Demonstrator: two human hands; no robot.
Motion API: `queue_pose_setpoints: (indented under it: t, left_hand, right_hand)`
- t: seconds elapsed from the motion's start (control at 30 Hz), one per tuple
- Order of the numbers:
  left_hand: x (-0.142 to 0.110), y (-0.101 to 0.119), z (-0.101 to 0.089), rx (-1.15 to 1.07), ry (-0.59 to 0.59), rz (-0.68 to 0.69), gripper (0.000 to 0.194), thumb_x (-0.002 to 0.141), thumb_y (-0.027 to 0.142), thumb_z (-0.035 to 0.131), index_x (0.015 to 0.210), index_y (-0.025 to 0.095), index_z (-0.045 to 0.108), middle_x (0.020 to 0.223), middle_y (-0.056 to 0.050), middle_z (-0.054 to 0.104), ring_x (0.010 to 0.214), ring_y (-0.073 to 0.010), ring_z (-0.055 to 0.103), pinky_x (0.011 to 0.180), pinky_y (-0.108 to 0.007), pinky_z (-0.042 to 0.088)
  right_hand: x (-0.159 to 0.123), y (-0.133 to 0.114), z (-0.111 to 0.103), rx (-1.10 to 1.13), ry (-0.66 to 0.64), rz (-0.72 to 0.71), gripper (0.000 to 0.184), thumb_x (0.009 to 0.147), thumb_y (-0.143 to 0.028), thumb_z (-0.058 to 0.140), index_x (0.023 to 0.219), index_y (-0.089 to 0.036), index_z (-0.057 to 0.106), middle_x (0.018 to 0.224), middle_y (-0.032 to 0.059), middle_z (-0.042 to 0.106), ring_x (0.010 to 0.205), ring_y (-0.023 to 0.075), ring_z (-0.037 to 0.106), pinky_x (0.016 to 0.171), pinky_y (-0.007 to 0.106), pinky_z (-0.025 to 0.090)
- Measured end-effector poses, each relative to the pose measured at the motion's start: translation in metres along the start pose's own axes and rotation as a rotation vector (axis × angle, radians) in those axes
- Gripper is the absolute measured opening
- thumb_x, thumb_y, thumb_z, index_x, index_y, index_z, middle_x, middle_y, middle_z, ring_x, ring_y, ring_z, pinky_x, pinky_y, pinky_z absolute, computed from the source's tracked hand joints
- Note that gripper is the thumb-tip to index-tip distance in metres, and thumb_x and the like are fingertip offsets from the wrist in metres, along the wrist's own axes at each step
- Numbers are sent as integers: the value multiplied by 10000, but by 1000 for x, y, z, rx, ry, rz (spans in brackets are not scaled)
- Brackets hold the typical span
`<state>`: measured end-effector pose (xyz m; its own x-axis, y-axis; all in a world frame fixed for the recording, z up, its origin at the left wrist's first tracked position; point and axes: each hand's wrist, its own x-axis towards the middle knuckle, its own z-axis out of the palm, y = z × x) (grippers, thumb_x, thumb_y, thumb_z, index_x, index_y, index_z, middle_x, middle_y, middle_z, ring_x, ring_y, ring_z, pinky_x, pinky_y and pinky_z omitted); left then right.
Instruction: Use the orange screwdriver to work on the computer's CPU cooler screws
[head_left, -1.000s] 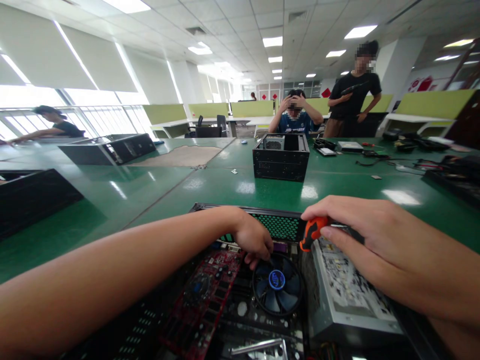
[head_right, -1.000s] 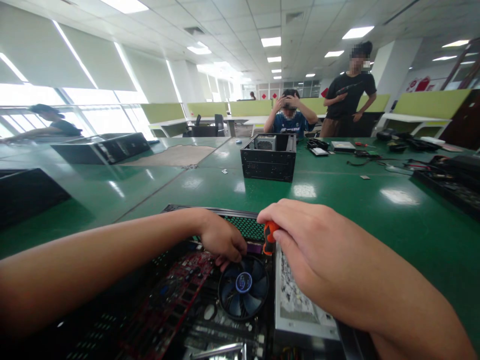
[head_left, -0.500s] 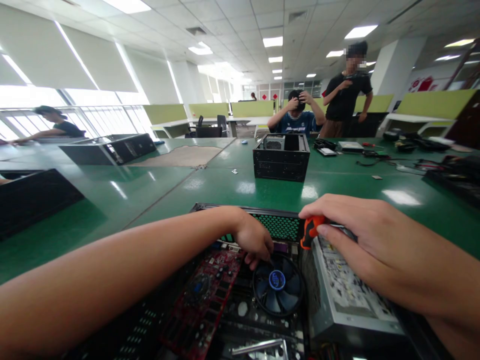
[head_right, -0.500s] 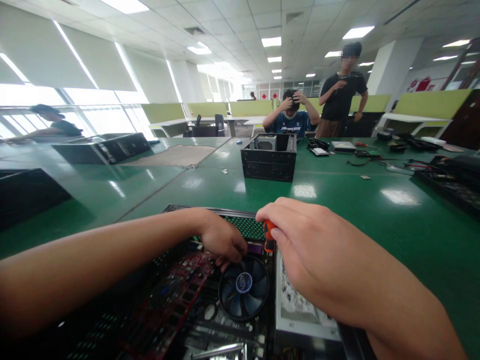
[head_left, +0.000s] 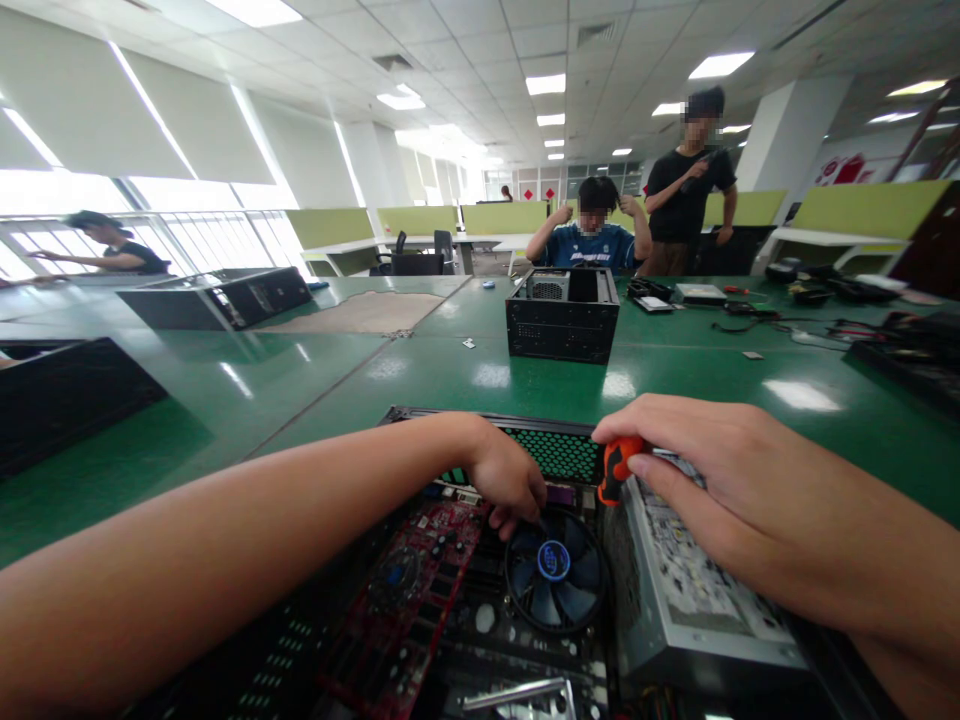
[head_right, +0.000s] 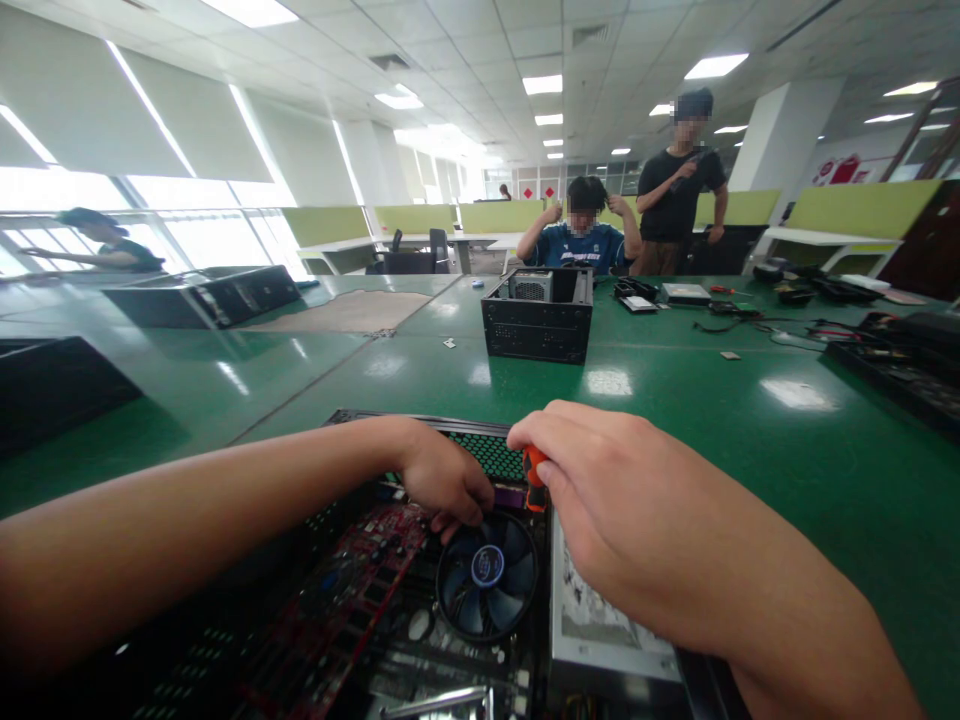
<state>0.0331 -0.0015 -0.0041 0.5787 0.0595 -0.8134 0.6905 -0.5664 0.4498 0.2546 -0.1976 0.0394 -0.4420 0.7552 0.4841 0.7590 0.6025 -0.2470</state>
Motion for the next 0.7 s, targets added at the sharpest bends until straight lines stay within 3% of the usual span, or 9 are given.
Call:
queue_pose_setpoints:
  t: [0.13, 0.33, 0.43, 0.57, 0.63, 0.7]
  left_hand:
    - [1, 1, 1, 18, 2, -1, 246, 1042, 243, 743, 803, 290, 703, 809, -25, 856, 841, -286, 775, 882, -394, 608]
    - [4, 3, 1, 18, 11, -12, 219, 1001, 265, 772, 796, 292, 701, 816, -37, 863, 855, -287, 784, 849, -374, 605]
    - [5, 3, 0, 20, 8, 1, 197, 984, 284, 778, 800, 294, 708, 811, -34, 861, 854, -289, 777, 862, -384, 604]
    - [10, 3, -3, 14, -5, 15, 240, 1035, 252, 744, 803, 292, 698, 795, -22, 841, 836, -280, 770, 864, -383, 592]
    - [11, 3, -4, 10, -12, 19, 272, 1058, 232, 730, 795, 292, 695, 788, -16, 832, 828, -277, 764, 857, -381, 583]
    - [11, 2, -3, 12, -13, 23, 287, 1068, 221, 729, 790, 288, 702, 788, -13, 831, 832, -277, 762, 849, -381, 576]
  right_hand:
    - [-1, 5, 3, -25, 7, 14, 331, 1251, -171, 562, 1237, -264, 880, 1188, 78, 977, 982, 255, 939, 829, 399, 670]
    - [-2, 20, 9, -79, 23, 49, 196, 1213, -244, 711, 1132, -258, 888, 961, 19, 923, 768, 239, 850, 691, 391, 556]
    - [-3, 20, 9, -61, 5, 21, 255, 1247, -230, 663, 1198, -267, 912, 1120, 50, 979, 893, 262, 924, 753, 400, 620]
    - [-4, 17, 9, -13, -12, -22, 407, 1280, -161, 535, 1471, -255, 881, 1418, 82, 998, 1229, 275, 980, 979, 391, 740]
    - [-4, 15, 9, -3, -10, -24, 416, 1265, -142, 537, 1490, -251, 870, 1429, 90, 1003, 1235, 275, 984, 980, 379, 755]
    - [-3, 11, 10, 0, -6, -18, 331, 1248, -177, 600, 1377, -263, 892, 1311, 81, 1017, 1087, 276, 990, 850, 368, 742]
